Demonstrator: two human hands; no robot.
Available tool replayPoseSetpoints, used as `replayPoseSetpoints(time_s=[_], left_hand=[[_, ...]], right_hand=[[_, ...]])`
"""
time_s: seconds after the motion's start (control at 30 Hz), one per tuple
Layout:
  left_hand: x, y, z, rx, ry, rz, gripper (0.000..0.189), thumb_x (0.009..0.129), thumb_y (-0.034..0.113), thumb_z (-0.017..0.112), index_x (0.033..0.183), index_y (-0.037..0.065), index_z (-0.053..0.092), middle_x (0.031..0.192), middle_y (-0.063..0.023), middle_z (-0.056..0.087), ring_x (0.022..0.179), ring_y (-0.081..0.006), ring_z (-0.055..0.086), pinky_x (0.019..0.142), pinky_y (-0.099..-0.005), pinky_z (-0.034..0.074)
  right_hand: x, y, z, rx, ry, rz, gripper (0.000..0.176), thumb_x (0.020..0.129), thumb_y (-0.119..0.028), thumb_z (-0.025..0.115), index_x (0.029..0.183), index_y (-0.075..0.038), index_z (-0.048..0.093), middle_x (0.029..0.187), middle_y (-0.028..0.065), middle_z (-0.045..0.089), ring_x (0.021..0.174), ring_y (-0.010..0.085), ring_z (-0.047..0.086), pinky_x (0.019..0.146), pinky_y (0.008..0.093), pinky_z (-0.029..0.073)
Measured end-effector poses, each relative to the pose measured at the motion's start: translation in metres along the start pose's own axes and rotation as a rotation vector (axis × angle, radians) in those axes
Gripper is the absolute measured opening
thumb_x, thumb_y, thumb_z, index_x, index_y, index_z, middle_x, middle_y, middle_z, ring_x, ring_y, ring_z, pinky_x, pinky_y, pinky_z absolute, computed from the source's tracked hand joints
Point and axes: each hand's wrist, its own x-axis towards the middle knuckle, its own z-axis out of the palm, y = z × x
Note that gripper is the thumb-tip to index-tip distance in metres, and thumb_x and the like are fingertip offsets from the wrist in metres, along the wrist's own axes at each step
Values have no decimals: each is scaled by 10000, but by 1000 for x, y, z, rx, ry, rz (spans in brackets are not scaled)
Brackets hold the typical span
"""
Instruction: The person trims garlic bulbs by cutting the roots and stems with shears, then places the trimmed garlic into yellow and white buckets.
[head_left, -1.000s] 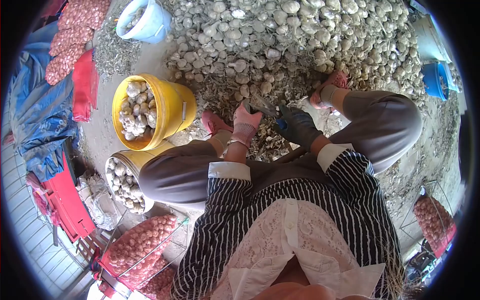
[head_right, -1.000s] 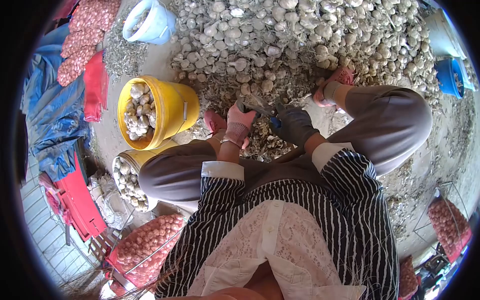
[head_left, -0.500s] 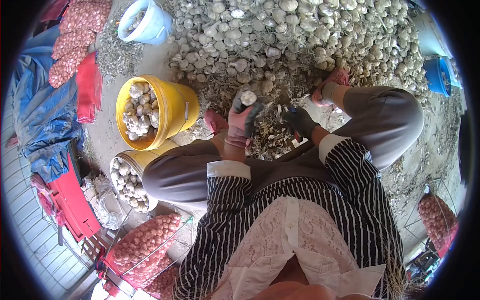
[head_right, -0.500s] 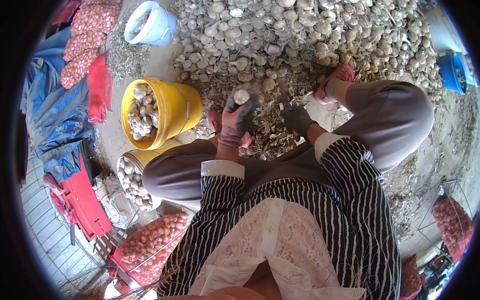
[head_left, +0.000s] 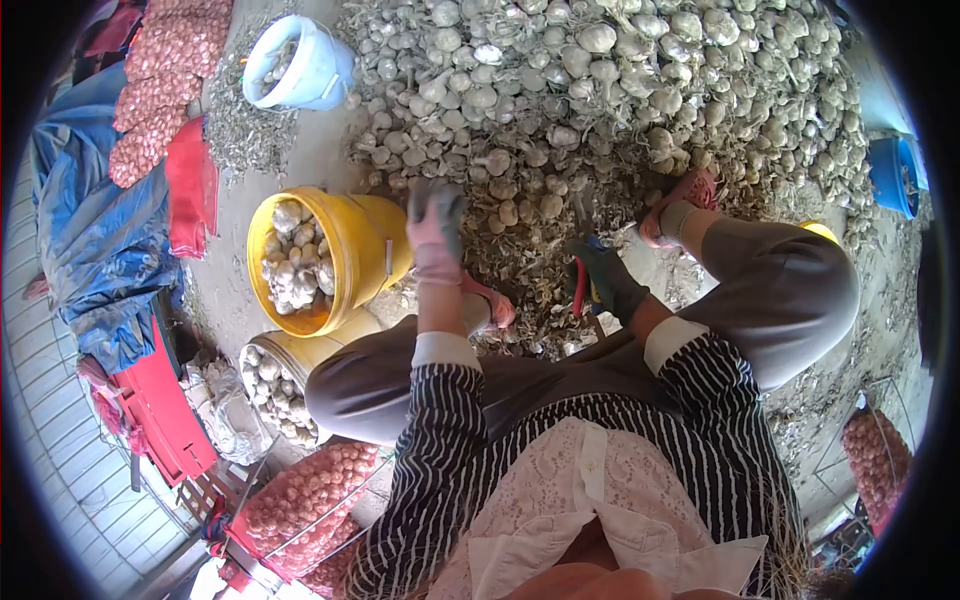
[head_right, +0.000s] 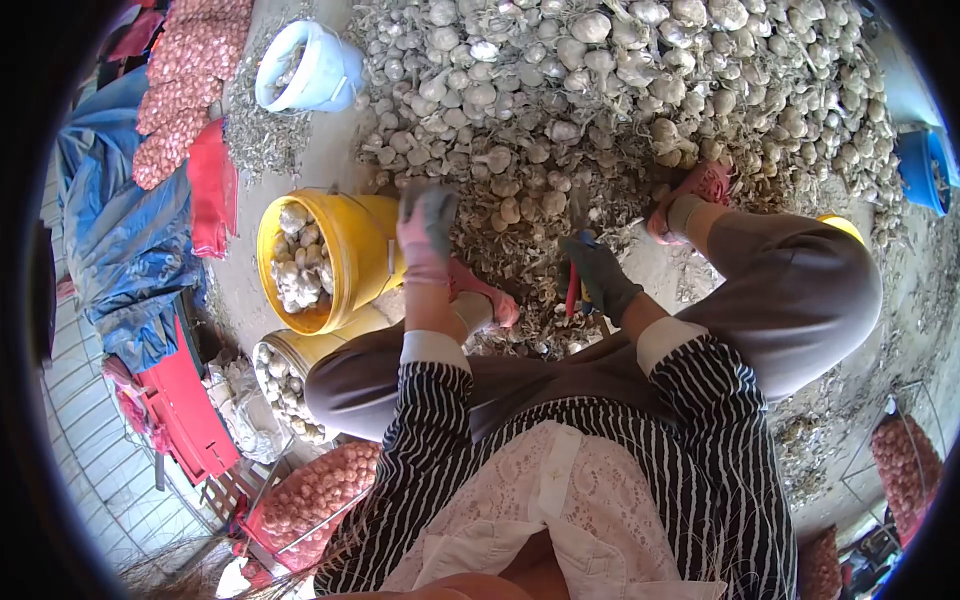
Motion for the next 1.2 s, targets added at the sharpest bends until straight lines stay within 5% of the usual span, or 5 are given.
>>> replayPoseSetpoints(time_s=[0.37,0.53,0.6,0.73,1.2], left_hand=[[99,-91,88,1728,-403,-289,785,823,346,662,1473,89,305,1525,-201,266,1348,-349,382,1058,-427,413],[107,-106,50,1362,-258,-138,559,850,241,621,1359,84,454,1332,-172,523,1193,-323,536,970,-418,464],[77,-83,44,-193,-83,-493,408,858,181,626,1245,78,549,1149,-115,627,1054,-264,603,923,-372,484],[21,-56,35,-642,-186,-349,341,851,203,672,1143,63,564,1018,-73,616,934,-222,584,866,-386,481],[-87,-7,39,492,-244,29,712,725,27,766,1361,46,447,1169,-98,633,1067,-178,614,931,-301,487]], right_hand=[[-28,-70,-10,439,-377,-37,331,946,-344,575,1083,-43,561,857,61,625,757,223,634,735,370,540],[-4,-47,-24,-1416,409,-958,394,800,-288,719,1058,-43,552,830,103,632,721,286,629,624,397,475],[3,-42,-18,-1430,401,-920,450,759,-252,719,1111,-35,540,876,152,642,772,326,636,642,420,487],[11,-32,-7,-1084,366,-827,588,755,-292,709,1232,-18,502,945,157,650,871,345,633,817,421,468],[-46,-25,0,-1537,178,-821,755,735,-356,724,1304,51,441,1034,219,620,953,365,609,831,455,467]])
